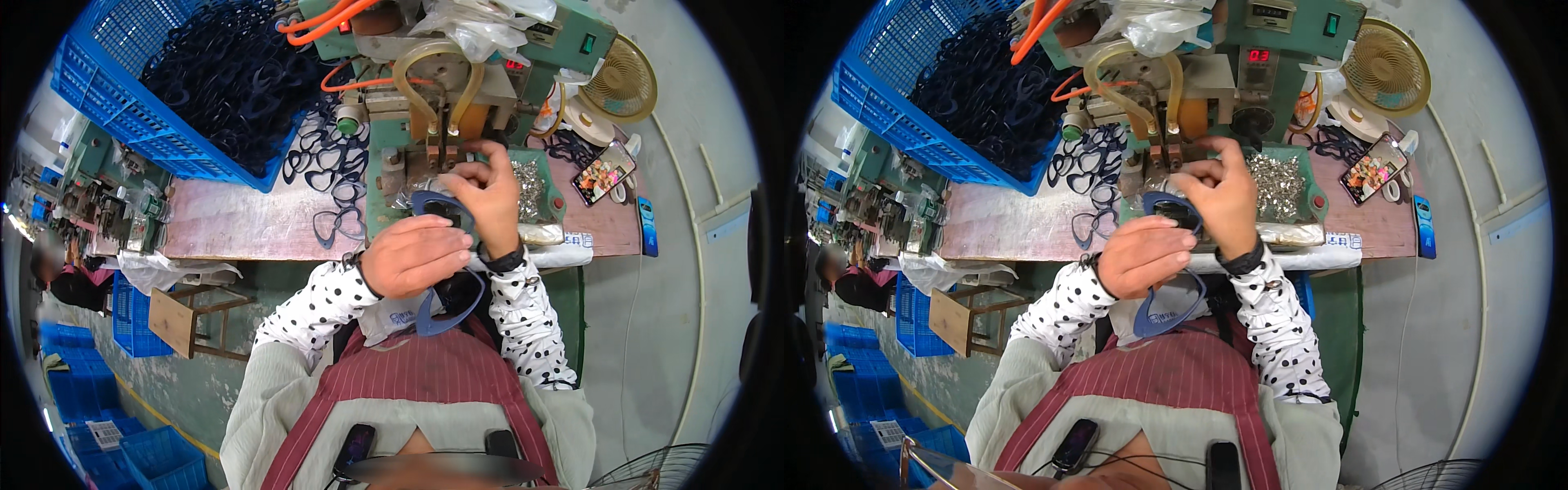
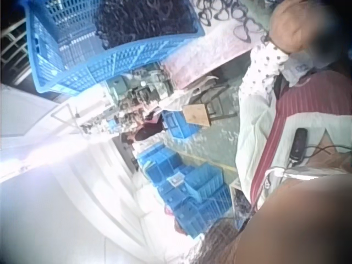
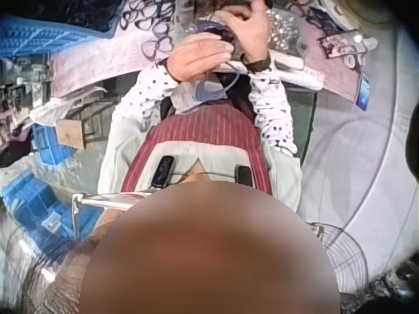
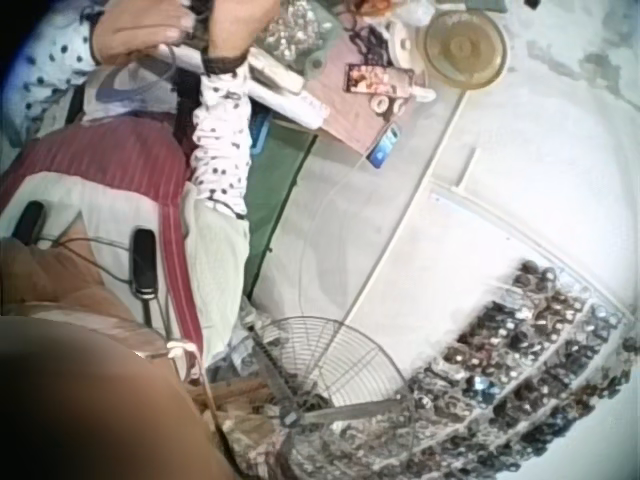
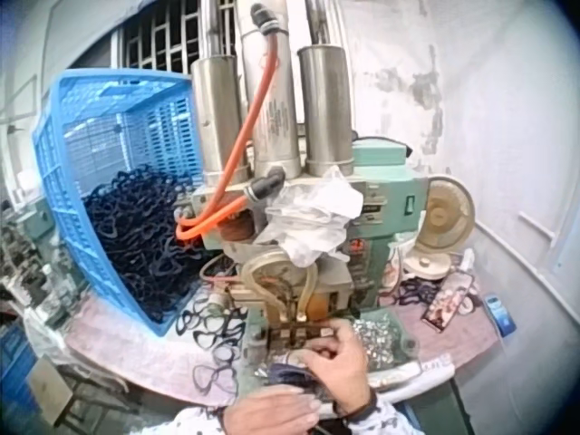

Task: The person repeatedly picks up dark elastic bands and small metal fasteners, places them into a press-like machine, and removes the assembled units. The process is continuous and repetitive, with finished items accumulating on the work surface.

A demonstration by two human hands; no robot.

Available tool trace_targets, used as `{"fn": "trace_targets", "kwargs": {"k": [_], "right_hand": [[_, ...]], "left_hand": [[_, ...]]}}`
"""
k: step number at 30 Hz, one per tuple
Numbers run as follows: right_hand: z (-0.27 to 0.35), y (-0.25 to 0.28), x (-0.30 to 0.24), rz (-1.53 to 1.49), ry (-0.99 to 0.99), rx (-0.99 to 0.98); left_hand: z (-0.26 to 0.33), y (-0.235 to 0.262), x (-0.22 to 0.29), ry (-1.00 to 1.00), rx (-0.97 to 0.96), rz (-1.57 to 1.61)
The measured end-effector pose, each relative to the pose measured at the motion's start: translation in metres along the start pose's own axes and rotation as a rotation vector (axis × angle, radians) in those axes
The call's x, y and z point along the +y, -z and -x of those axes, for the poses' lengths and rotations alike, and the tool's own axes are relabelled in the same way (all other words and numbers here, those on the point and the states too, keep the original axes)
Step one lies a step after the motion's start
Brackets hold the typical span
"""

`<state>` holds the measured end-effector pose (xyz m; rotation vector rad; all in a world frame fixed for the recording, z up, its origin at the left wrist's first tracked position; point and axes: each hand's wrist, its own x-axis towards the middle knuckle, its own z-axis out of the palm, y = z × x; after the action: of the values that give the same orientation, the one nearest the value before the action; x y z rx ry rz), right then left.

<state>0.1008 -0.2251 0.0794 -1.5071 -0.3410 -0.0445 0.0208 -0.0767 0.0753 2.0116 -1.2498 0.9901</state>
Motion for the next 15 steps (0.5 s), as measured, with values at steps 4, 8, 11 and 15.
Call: {"fn": "trace_targets", "kwargs": {"k": [4,8,11,15], "right_hand": [[-0.015,0.046,0.027,0.321,0.106,0.184],[-0.021,0.124,0.095,0.855,-0.007,0.349],[-0.010,0.148,0.106,0.756,0.026,0.191],[0.009,0.133,0.083,1.258,0.085,0.104]], "left_hand": [[0.004,-0.013,-0.015,0.031,-0.073,0.074],[0.005,-0.016,-0.016,0.056,-0.073,0.114],[0.006,-0.019,-0.017,0.063,-0.066,0.103],[0.010,-0.020,-0.017,0.056,-0.060,0.070]]}}
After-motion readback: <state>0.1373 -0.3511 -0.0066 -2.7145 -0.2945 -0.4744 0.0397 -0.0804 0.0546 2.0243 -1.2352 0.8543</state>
